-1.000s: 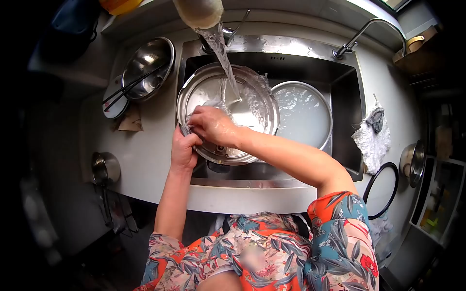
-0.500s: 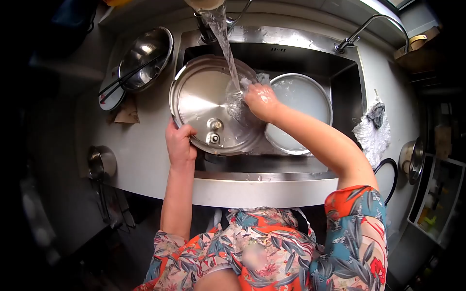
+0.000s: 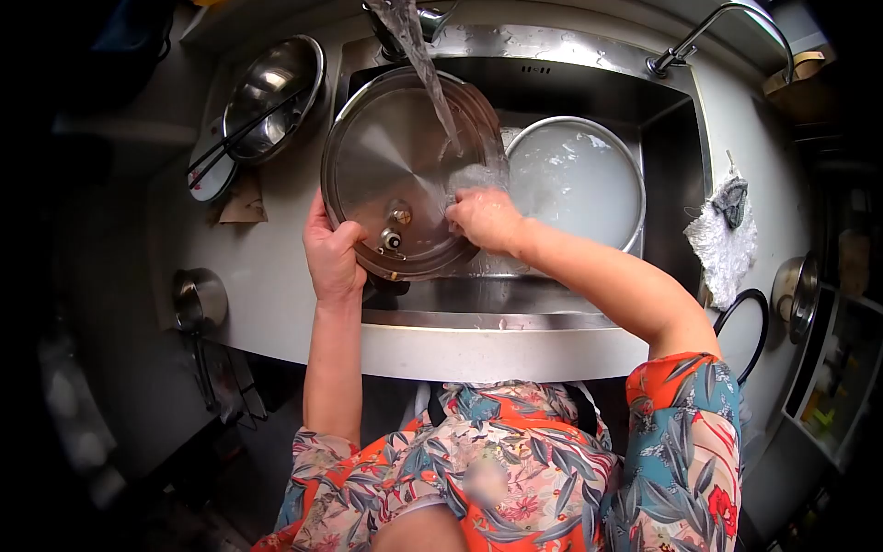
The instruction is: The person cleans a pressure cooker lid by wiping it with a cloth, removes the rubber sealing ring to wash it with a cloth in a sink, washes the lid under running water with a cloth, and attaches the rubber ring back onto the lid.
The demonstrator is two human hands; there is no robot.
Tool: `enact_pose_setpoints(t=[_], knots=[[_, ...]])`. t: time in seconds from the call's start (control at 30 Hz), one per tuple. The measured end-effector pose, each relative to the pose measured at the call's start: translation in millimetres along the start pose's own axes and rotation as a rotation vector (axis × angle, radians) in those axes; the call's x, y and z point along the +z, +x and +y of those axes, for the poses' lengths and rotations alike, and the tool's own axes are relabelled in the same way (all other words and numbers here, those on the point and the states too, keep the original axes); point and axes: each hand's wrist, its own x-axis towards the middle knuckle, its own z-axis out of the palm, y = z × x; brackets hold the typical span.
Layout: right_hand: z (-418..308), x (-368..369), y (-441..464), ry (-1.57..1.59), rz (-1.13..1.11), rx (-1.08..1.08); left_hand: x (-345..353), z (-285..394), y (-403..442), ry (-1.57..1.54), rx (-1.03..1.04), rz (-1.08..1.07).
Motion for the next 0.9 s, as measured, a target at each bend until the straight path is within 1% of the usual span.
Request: enact_pose_setpoints(t=[0.03, 0.13, 0.17, 0.23, 0.27, 0.37, 0.4, 0.43, 0.5, 0.6, 0.63, 0.7, 0.8, 0.83, 0.9], knots=[[2, -2, 1, -0.034, 0.031, -0.013, -2, 0, 0, -0.001, -0.007, -0.001], [-17, -8, -3, 0.450, 0.080, 0.102, -5, -2, 2, -0.011, -0.022, -0.012], [-30, -9, -5, 0.600, 0.122, 0.080, -7, -3, 2, -0.020, -0.022, -0.007], [-48, -4, -2, 0.655, 0.151, 0.070, -5, -1, 1, -0.032, -0.023, -0.013], [-53, -3, -2, 0.619, 0.189, 0.063, -1, 3, 0, -0.036, -0.024, -0.023], [-39, 4, -4, 0.338, 0.245, 0.068, 1, 8, -1, -0.036, -0.032, -0.023], [-26, 6, -5, 0.216, 0.239, 0.144, 1, 8, 0, -0.036, -0.036, -0.020], [-15, 6, -2, 0.226, 0.289, 0.197, -1, 7, 1, -0.040, -0.046, -0.004], [-11, 0, -4, 0.341, 0.319, 0.247, -9, 3, 3, -0.047, -0.063, 0.034], [-35, -9, -1, 0.592, 0.407, 0.104, -14, -2, 2, -0.070, -0.108, 0.056], [-43, -6, 0, 0.578, 0.414, 0.080, -13, -3, 1, -0.065, -0.104, 0.068], [-38, -2, 2, 0.428, 0.406, 0.059, -6, -4, 0, -0.057, -0.093, 0.088], [14, 9, 12, 0.113, 0.462, 0.144, -5, 2, -1, -0.047, -0.089, 0.079], [22, 4, 12, 0.077, 0.430, 0.196, -7, 1, -1, -0.041, -0.107, 0.085], [23, 3, 15, 0.033, 0.504, 0.103, -11, -1, -2, -0.033, -0.144, 0.100]])
